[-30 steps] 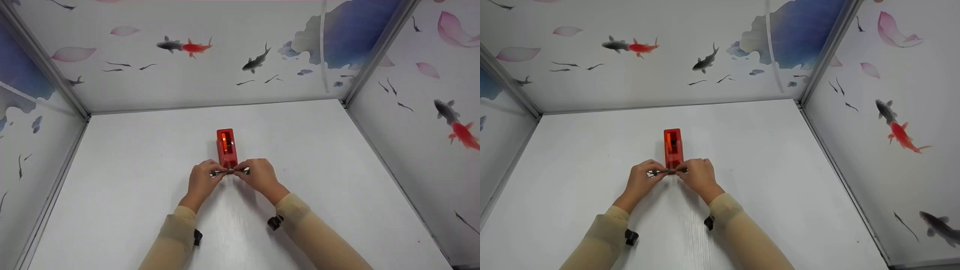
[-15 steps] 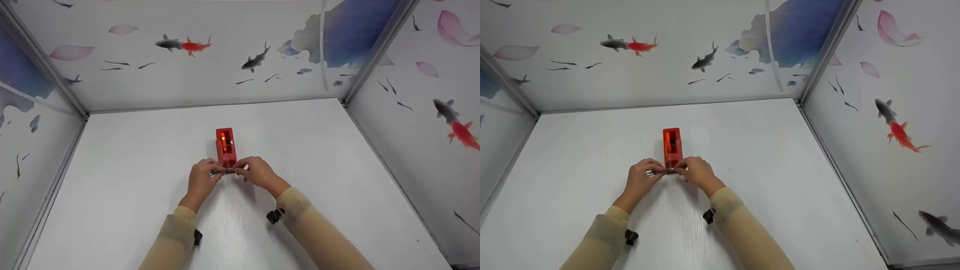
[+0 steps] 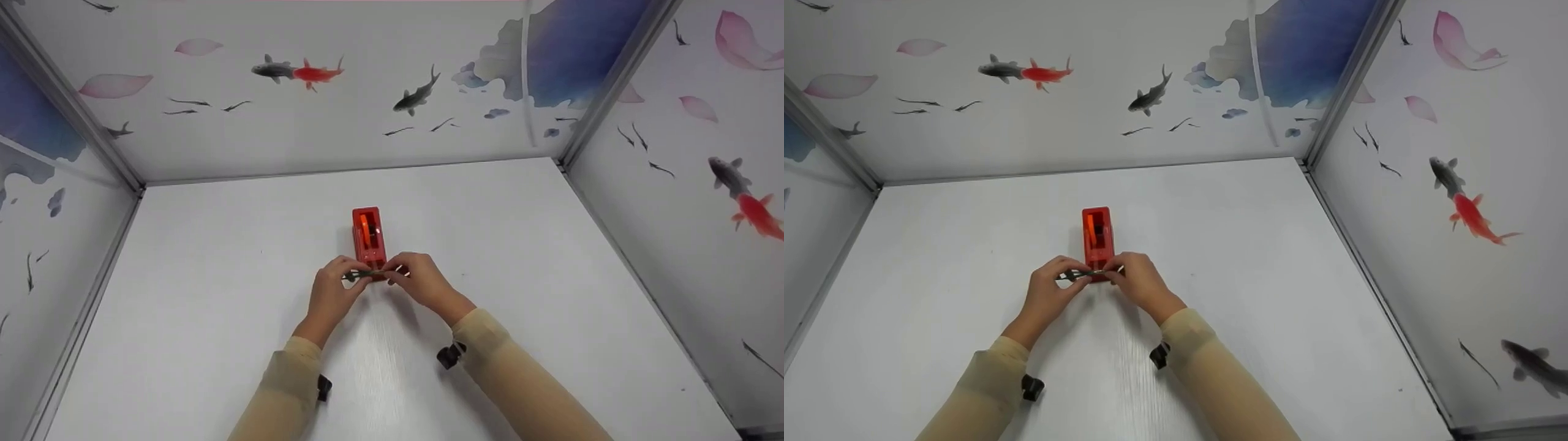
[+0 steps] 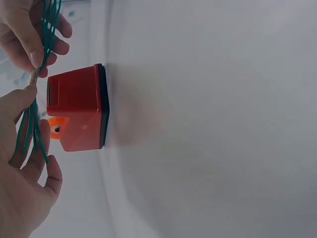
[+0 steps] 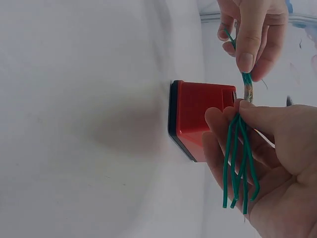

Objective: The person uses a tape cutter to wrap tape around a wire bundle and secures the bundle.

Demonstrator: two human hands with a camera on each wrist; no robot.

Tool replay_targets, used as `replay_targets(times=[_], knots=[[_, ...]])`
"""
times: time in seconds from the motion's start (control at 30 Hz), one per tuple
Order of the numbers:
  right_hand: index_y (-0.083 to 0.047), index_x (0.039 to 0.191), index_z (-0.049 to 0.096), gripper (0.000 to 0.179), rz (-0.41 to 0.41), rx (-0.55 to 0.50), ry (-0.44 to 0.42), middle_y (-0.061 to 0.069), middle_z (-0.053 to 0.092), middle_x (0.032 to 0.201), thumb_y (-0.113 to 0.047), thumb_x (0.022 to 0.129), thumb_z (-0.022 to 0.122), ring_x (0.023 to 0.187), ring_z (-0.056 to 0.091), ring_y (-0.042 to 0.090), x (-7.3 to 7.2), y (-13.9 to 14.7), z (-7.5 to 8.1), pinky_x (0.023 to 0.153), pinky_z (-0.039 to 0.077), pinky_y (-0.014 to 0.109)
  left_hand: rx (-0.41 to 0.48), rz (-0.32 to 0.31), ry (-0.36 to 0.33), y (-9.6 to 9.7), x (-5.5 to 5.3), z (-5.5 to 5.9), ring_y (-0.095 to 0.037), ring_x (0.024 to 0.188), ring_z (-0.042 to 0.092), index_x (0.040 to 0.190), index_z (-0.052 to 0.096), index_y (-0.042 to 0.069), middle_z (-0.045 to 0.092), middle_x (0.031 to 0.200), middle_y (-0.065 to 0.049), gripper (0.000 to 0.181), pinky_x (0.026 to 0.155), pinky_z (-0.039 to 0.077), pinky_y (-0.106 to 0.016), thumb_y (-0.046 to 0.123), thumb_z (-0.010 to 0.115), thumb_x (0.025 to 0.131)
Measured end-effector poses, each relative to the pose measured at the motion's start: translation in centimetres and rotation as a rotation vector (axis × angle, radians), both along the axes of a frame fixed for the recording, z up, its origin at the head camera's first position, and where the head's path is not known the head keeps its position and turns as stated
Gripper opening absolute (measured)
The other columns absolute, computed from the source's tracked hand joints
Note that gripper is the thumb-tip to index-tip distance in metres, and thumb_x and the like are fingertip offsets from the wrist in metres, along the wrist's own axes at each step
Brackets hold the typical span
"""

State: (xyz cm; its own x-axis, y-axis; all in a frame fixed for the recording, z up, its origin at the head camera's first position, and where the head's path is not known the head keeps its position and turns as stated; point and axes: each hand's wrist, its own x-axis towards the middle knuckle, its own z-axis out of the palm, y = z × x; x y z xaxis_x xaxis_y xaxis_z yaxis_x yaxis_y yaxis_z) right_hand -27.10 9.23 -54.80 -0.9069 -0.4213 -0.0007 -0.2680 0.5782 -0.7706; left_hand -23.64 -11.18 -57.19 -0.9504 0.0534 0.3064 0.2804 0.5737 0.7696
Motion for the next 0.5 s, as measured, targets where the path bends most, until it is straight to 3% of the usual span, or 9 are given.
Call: replay_targets(times=[0.3, 0.5], knots=[[-0.013, 0.106, 0.082, 0.013, -0.002, 0.031, 0.129, -0.002, 0.077, 0.098, -0.011, 0.095, 0.075, 0.088, 0.069, 0.01, 0.09, -0.03, -0.04, 0.081, 0.061, 0.027, 0.02, -0.01, -0.068, -0.25, 0.11, 0.0, -0.018, 0.093, 0.066, 0.111, 0.079, 0.016, 0.071, 0.102, 0.0, 0.019, 0.084, 0.059, -0.044, 0.018, 0.08, 0.092], [-0.013, 0.105, 0.082, 0.013, 0.019, 0.009, 0.173, -0.002, 0.076, 0.098, -0.01, 0.094, 0.076, 0.088, 0.069, 0.01, 0.25, 0.01, -0.28, 0.079, 0.06, 0.025, -0.022, 0.001, -0.032, -0.33, 0.1, -0.23, -0.018, 0.089, 0.066, 0.107, 0.08, 0.015, 0.073, 0.098, 0.0, 0.017, 0.082, 0.058, -0.043, 0.017, 0.081, 0.09]])
